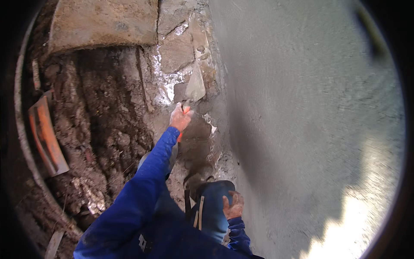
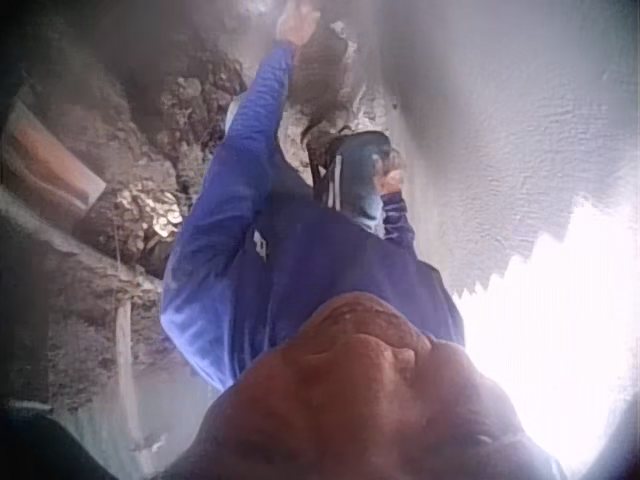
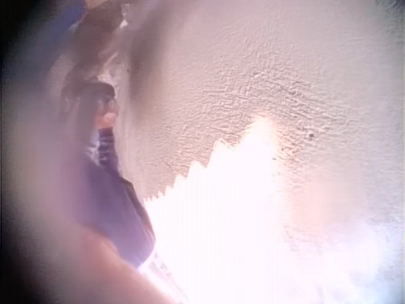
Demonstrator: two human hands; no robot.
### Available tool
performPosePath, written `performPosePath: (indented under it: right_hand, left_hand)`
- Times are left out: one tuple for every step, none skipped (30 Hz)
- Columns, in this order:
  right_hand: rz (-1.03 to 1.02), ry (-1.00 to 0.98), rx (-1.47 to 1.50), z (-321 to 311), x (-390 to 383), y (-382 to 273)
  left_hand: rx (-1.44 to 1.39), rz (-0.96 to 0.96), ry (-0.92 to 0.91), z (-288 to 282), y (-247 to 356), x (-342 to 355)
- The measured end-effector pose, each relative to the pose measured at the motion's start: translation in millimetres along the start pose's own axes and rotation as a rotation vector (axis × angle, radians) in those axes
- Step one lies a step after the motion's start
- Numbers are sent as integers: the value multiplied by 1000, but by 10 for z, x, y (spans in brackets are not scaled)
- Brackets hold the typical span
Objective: The person applies and smooths wet cement onto a vertical wall using a trowel. They repeatedly scoop material from a nearby pile, spread it along the wall surface, and level it with consistent strokes.
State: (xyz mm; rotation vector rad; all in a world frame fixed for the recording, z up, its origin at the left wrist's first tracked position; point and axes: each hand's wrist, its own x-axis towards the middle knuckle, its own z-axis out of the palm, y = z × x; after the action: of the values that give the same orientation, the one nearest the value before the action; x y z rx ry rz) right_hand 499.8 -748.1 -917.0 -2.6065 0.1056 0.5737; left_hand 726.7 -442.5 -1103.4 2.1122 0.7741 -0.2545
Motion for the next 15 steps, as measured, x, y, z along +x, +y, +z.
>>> performPosePath:
  right_hand:
    - [3,30,-7,138,138,105]
    - [4,60,-15,269,275,172]
    - [3,77,-25,396,403,262]
    - [-1,86,5,540,507,289]
    - [-10,96,38,672,633,295]
    - [-11,121,64,754,742,347]
    - [-25,99,34,806,793,371]
    - [-37,98,28,856,860,386]
    - [-28,114,3,868,905,433]
    - [-30,118,4,892,923,490]
    - [-30,144,3,920,957,562]
    - [-29,166,8,944,970,612]
    - [-29,189,14,975,977,666]
    - [-27,210,30,1014,975,725]
    - [-29,225,31,1029,995,748]
  left_hand:
    - [-123,6,-24,250,-6,145]
    - [-246,11,-47,492,2,286]
    - [-368,2,-68,784,-50,407]
    - [-479,-79,-67,1190,-314,577]
    - [-590,-157,-57,1567,-555,749]
    - [-381,-284,-86,1845,-545,846]
    - [-377,-306,46,2113,-605,887]
    - [-458,-320,16,2295,-755,928]
    - [-552,-327,-44,2452,-698,878]
    - [-687,-414,-127,2514,-708,871]
    - [-684,-398,-153,2617,-748,908]
    - [-674,-385,-177,2677,-800,928]
    - [-664,-370,-200,2731,-852,944]
    - [-656,-389,-238,2780,-903,949]
    - [-651,-403,-280,2785,-887,943]
